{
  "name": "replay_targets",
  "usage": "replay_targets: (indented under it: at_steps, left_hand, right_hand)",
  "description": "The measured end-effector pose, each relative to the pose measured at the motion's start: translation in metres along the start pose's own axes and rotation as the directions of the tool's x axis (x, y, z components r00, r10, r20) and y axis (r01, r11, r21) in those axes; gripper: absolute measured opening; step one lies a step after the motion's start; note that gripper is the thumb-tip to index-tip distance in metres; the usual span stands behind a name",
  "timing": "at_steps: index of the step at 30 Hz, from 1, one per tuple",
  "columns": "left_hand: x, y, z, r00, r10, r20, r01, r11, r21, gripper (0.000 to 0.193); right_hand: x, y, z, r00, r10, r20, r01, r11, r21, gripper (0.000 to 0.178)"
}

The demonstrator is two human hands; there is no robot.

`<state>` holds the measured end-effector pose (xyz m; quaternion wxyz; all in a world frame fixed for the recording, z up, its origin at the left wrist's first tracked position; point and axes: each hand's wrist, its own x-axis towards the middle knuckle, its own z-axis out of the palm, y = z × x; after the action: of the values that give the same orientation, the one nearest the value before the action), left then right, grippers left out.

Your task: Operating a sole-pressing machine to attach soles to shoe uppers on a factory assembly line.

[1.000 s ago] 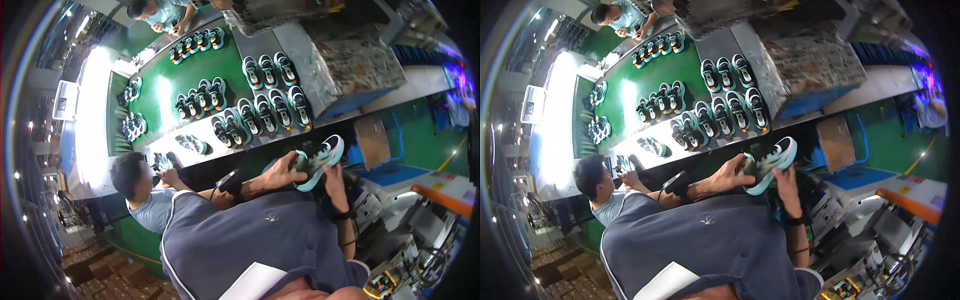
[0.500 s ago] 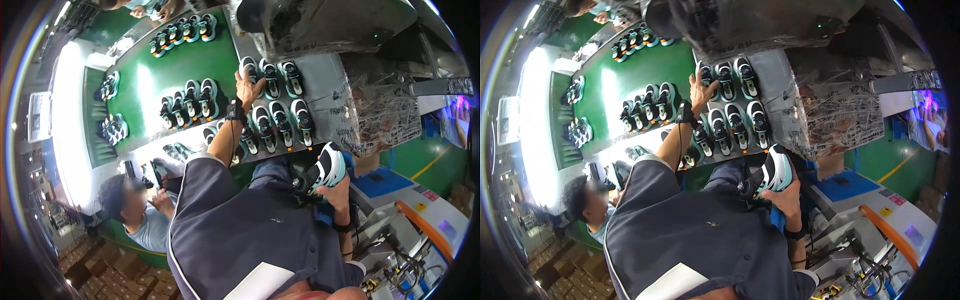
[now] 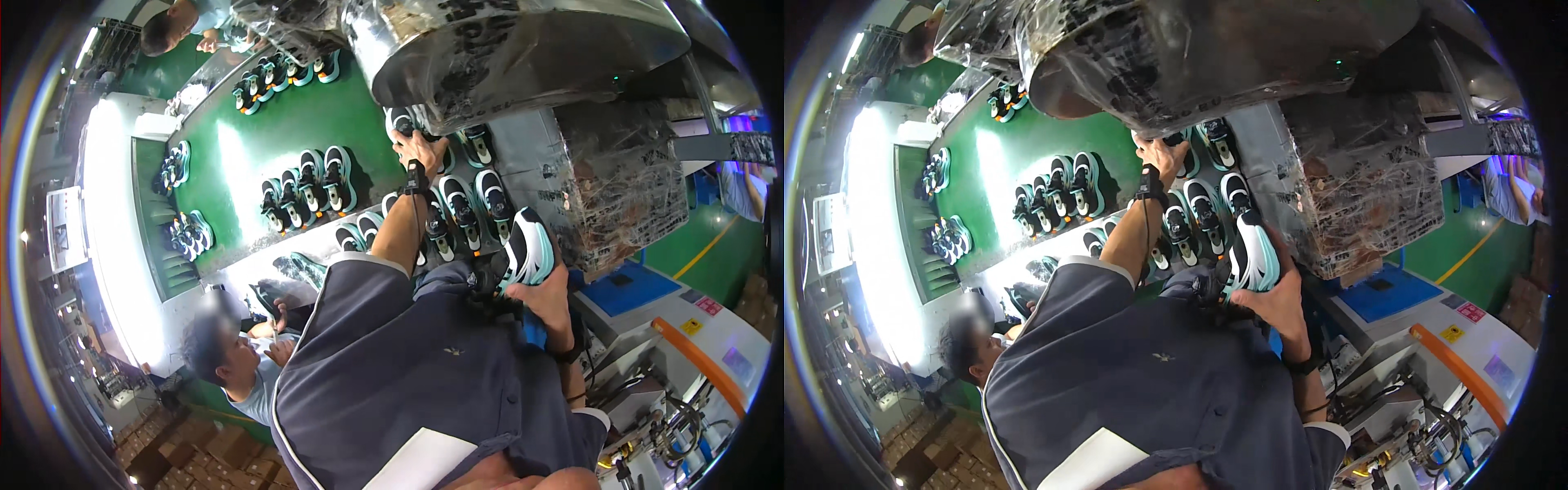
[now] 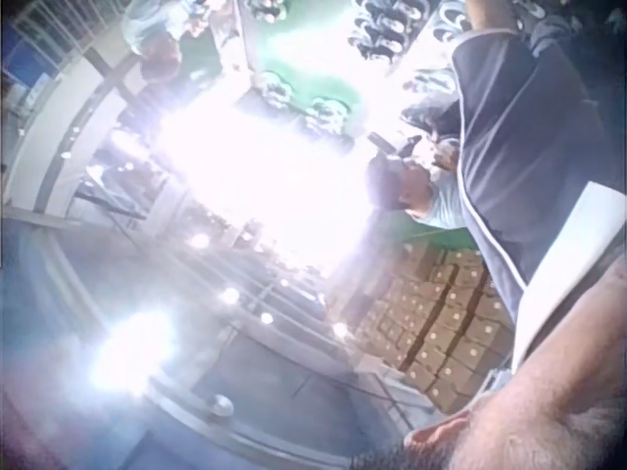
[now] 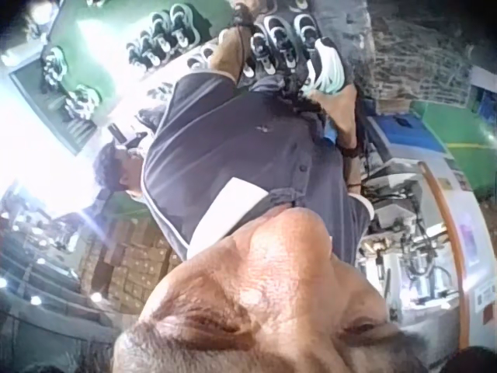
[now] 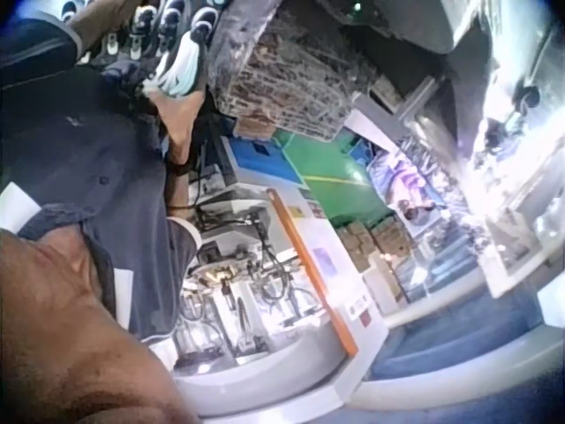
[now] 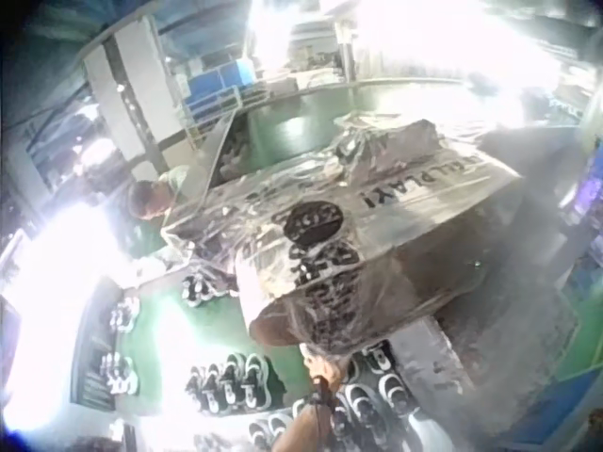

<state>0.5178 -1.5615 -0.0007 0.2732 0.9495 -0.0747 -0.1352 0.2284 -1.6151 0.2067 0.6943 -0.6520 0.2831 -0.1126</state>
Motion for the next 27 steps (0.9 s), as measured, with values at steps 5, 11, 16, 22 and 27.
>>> replay_targets:
  at_steps: [5,11,16,22,27]
  left_hand:
    - [0.004,-0.01,-0.007,0.999,0.042,-0.001,-0.042,0.999,-0.03,0.06]
    - [0.001,-0.017,-0.027,0.996,-0.055,0.073,0.063,0.992,-0.106,0.06]
    - [0.006,-0.07,-0.061,0.971,-0.239,-0.003,0.238,0.97,-0.056,0.063]
    - [0.006,-0.117,-0.059,0.984,-0.167,-0.058,0.173,0.978,0.115,0.07]
    - [0.011,-0.084,-0.056,0.985,-0.047,-0.166,0.082,0.974,0.211,0.089]
  right_hand:
    - [0.003,0.014,-0.009,0.997,0.069,0.022,-0.07,0.997,0.03,0.104]
    - [0.001,0.016,-0.02,0.995,0.1,-0.03,-0.099,0.995,0.023,0.094]
    - [0.002,0.011,-0.018,0.997,0.05,-0.052,-0.049,0.999,0.015,0.094]
    - [0.024,0.01,-0.011,0.989,0.145,0.042,-0.149,0.98,0.133,0.086]
    - [0.035,0.012,-0.001,0.99,0.134,0.037,-0.138,0.978,0.158,0.085]
